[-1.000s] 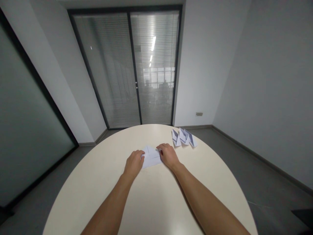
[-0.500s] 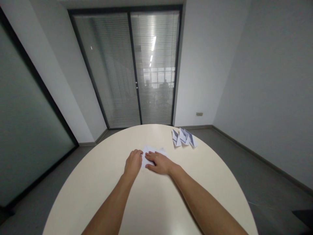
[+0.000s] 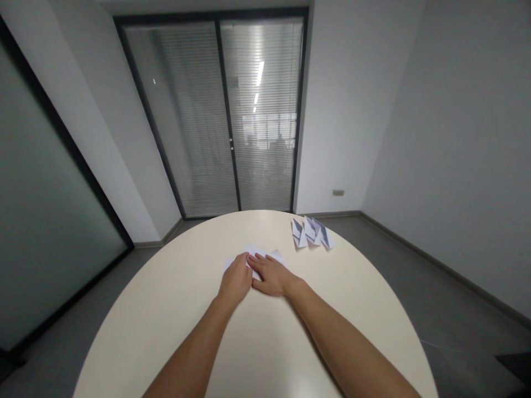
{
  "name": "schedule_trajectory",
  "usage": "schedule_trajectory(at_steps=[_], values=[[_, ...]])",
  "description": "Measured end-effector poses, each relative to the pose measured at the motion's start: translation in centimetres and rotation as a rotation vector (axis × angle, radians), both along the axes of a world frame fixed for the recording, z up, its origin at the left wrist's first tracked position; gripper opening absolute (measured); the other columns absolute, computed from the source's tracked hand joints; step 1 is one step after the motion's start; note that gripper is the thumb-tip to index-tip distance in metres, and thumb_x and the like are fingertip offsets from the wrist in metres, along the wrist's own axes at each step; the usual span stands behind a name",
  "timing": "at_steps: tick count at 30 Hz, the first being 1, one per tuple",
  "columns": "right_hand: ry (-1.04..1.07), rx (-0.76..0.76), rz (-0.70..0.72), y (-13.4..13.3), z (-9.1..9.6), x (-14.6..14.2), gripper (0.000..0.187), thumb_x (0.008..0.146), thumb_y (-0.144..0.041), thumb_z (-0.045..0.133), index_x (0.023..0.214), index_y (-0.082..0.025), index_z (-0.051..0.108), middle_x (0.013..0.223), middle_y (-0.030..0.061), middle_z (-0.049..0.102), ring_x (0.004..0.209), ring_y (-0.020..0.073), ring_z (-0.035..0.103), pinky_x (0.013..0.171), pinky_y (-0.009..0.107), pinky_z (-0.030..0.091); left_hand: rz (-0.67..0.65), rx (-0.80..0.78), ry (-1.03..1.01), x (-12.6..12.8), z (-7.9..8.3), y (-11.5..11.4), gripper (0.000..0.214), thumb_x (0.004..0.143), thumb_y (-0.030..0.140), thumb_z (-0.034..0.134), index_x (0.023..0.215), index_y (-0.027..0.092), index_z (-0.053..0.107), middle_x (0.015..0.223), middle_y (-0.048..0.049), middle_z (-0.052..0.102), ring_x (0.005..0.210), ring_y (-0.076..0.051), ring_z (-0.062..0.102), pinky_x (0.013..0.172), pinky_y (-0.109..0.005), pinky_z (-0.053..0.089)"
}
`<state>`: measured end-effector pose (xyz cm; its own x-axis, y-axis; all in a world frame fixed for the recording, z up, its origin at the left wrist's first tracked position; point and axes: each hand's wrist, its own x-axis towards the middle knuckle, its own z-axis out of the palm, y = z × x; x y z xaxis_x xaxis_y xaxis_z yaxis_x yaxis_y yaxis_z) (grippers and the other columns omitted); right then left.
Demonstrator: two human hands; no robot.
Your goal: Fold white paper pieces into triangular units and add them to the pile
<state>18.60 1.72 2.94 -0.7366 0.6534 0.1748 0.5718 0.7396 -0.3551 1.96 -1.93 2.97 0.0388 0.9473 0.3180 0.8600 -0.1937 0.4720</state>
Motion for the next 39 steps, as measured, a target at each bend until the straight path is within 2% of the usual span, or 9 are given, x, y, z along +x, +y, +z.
schedule_trajectory(at_steps=[7,11,16,22,28,31,35,37,39], values=[[-0.031,0.036,-0.096,-0.1,0.3,0.0,0.069,0.094,-0.049,0.05,0.153,-0.013,0.045,0.158,0.0151,0.043,0.148,0.0361,0.036,0.121,0.055,0.028,0.039,-0.03,0.142,0.2,0.4,-0.4,0.034,0.095,0.012,0.045,0.121,0.015,0.066,0.128,-0.0114,0.069,0.12,-0.021,0.064,0.106,-0.031,0.046],[-0.056,0.012,-0.127,-0.2,0.3,-0.1,0.069,0.096,-0.051,0.045,0.154,-0.012,0.043,0.16,0.0146,0.039,0.15,0.035,0.032,0.122,0.055,0.024,0.032,-0.019,0.224,0.5,0.3,-0.5,0.038,0.101,0.019,0.037,0.125,0.017,0.066,0.136,-0.0112,0.065,0.127,-0.02,0.061,0.109,-0.03,0.044],[-0.119,-0.047,-0.214,-0.1,0.1,0.0,0.069,0.102,-0.043,0.03,0.158,-0.004,0.031,0.165,0.0167,0.025,0.155,0.0311,0.02,0.125,0.05,0.017,0.016,-0.037,0.336,1.0,0.1,-0.8,0.045,0.105,0.027,0.03,0.133,0.016,0.063,0.146,-0.0139,0.059,0.134,-0.026,0.055,0.114,-0.042,0.041],[-0.143,-0.064,-0.305,-0.1,0.5,0.1,0.07,0.101,-0.041,0.032,0.159,-0.002,0.028,0.166,0.0178,0.021,0.156,0.0303,0.017,0.125,0.049,0.016,0.04,-0.127,0.421,1.2,-0.5,-1.1,0.053,0.105,0.036,0.03,0.151,0.015,0.048,0.162,-0.0145,0.038,0.15,-0.036,0.034,0.119,-0.057,0.031],[-0.142,-0.061,-0.314,-0.1,0.4,0.2,0.068,0.101,-0.04,0.032,0.159,-0.005,0.029,0.167,0.0167,0.021,0.156,0.0289,0.017,0.126,0.047,0.015,0.13,-0.141,0.457,1.2,-0.9,-0.9,0.057,0.105,0.041,0.032,0.154,0.016,0.045,0.162,-0.0172,0.036,0.149,-0.042,0.033,0.118,-0.057,0.03],[-0.145,-0.061,-0.31,-0.1,0.4,0.2,0.068,0.101,-0.04,0.032,0.159,-0.006,0.029,0.167,0.0163,0.021,0.156,0.0288,0.016,0.126,0.047,0.015,0.193,-0.137,0.451,1.3,-1.0,-0.9,0.058,0.104,0.042,0.032,0.152,0.013,0.046,0.161,-0.0195,0.038,0.148,-0.041,0.034,0.118,-0.055,0.031],[-0.152,-0.044,-0.305,0.0,0.2,0.2,0.066,0.102,-0.039,0.031,0.159,-0.008,0.03,0.167,0.0158,0.021,0.156,0.0297,0.017,0.125,0.048,0.016,0.273,-0.133,0.443,1.4,-0.8,-1.0,0.06,0.103,0.042,0.033,0.15,0.007,0.047,0.159,-0.0238,0.038,0.149,-0.041,0.034,0.119,-0.058,0.027],[-0.155,-0.035,-0.302,0.0,0.2,0.2,0.064,0.103,-0.038,0.029,0.159,-0.008,0.03,0.167,0.016,0.022,0.156,0.0296,0.018,0.125,0.048,0.017,0.187,-0.097,0.444,1.3,-0.7,-1.1,0.057,0.103,0.037,0.033,0.151,0.007,0.046,0.161,-0.0217,0.037,0.151,-0.038,0.031,0.122,-0.055,0.026],[-0.157,-0.03,-0.299,0.1,0.1,0.2,0.062,0.103,-0.036,0.027,0.159,-0.008,0.032,0.167,0.0159,0.023,0.155,0.0293,0.019,0.125,0.048,0.018,0.021,-0.08,0.425,1.2,-0.5,-1.1,0.053,0.103,0.03,0.031,0.152,0.014,0.045,0.163,-0.0141,0.036,0.152,-0.032,0.031,0.123,-0.051,0.027]])
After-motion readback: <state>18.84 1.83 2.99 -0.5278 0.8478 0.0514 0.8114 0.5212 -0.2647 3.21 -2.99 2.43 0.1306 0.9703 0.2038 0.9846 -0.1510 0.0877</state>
